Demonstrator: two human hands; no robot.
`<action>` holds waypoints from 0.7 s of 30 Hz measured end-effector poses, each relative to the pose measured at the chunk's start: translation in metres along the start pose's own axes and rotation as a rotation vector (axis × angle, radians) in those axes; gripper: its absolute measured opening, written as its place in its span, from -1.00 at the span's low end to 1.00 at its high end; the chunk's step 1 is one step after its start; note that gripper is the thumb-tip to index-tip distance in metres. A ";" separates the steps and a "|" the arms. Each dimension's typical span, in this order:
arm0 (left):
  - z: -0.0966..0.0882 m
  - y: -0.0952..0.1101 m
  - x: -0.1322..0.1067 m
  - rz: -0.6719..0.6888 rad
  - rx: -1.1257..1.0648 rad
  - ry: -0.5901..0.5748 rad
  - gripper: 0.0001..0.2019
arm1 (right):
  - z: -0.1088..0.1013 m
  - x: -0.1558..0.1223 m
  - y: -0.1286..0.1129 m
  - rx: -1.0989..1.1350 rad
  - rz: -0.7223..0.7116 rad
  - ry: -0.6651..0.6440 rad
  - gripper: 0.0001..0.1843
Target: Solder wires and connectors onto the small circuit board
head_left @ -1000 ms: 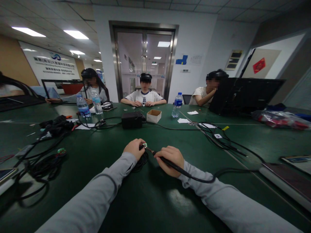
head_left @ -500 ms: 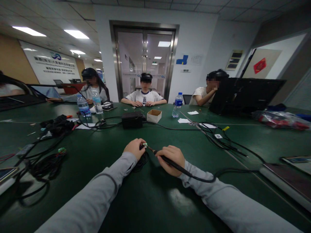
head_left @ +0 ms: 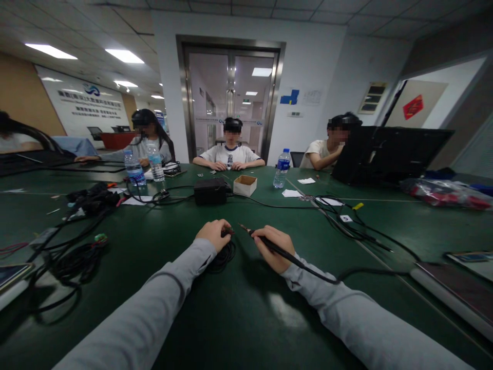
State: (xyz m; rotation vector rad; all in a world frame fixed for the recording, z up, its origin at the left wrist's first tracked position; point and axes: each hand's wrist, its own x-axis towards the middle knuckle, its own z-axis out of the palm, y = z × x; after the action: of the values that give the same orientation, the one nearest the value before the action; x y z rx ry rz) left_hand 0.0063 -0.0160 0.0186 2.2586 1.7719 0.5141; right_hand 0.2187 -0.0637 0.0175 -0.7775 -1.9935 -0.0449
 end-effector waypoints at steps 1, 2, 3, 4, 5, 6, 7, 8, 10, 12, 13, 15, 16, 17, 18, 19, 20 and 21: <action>-0.004 0.001 -0.002 -0.007 0.020 -0.024 -0.60 | 0.000 0.000 0.000 0.003 0.003 0.005 -0.86; -0.008 0.003 -0.006 -0.015 0.042 -0.044 -0.47 | 0.000 0.000 0.000 0.004 0.002 0.006 -0.86; -0.011 0.005 -0.012 -0.024 0.068 -0.061 -0.33 | 0.000 0.000 0.000 0.005 -0.002 0.005 -0.86; -0.013 0.007 -0.019 -0.031 0.099 -0.078 -0.20 | 0.000 0.000 0.000 0.005 -0.007 0.003 -0.86; -0.014 0.009 -0.027 -0.034 0.132 -0.103 -0.11 | 0.000 0.000 0.000 0.005 -0.010 -0.002 -0.86; -0.014 0.011 -0.036 -0.035 0.165 -0.133 -0.06 | 0.000 0.000 0.000 0.004 -0.012 -0.009 -0.86; -0.012 0.013 -0.045 -0.033 0.196 -0.165 -0.04 | 0.000 0.000 0.001 0.001 -0.009 -0.015 -0.86; -0.010 0.014 -0.054 -0.027 0.223 -0.190 -0.06 | 0.000 -0.001 0.001 0.000 -0.008 -0.020 -0.86; -0.006 0.014 -0.066 -0.005 0.265 -0.210 -0.18 | 0.001 -0.002 0.002 -0.004 -0.005 -0.025 -0.86; -0.004 0.007 -0.071 0.025 0.293 -0.187 -0.29 | 0.001 -0.002 0.003 -0.007 -0.006 -0.032 -0.87; -0.004 -0.001 -0.070 0.033 0.305 -0.168 -0.32 | 0.001 -0.003 0.003 -0.007 -0.007 -0.037 -0.87; -0.009 -0.025 -0.063 0.014 0.330 -0.131 -0.34 | 0.001 -0.003 0.003 -0.008 -0.007 -0.047 -0.87; -0.014 -0.042 -0.058 -0.018 0.343 -0.114 -0.34 | 0.001 -0.002 0.002 -0.008 -0.009 -0.051 -0.86; -0.019 -0.061 -0.053 -0.062 0.356 -0.096 -0.33 | 0.000 -0.002 0.001 -0.009 -0.013 -0.053 -0.86; -0.025 -0.081 -0.047 -0.115 0.360 -0.077 -0.34 | 0.000 -0.001 0.000 -0.008 -0.016 -0.057 -0.86; -0.032 -0.101 -0.042 -0.180 0.354 -0.067 -0.32 | -0.001 -0.001 0.000 -0.008 -0.018 -0.061 -0.86; -0.040 -0.119 -0.038 -0.260 0.347 -0.037 -0.29 | -0.001 -0.001 -0.001 -0.008 -0.017 -0.066 -0.85; -0.048 -0.135 -0.036 -0.340 0.343 0.008 -0.23 | -0.002 0.000 -0.002 -0.007 -0.014 -0.071 -0.85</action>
State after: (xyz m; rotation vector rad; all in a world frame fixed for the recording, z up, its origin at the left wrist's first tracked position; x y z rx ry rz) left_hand -0.1405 -0.0193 0.0059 2.0786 2.3357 0.1615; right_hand 0.2191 -0.0656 0.0186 -0.7793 -2.0675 -0.0334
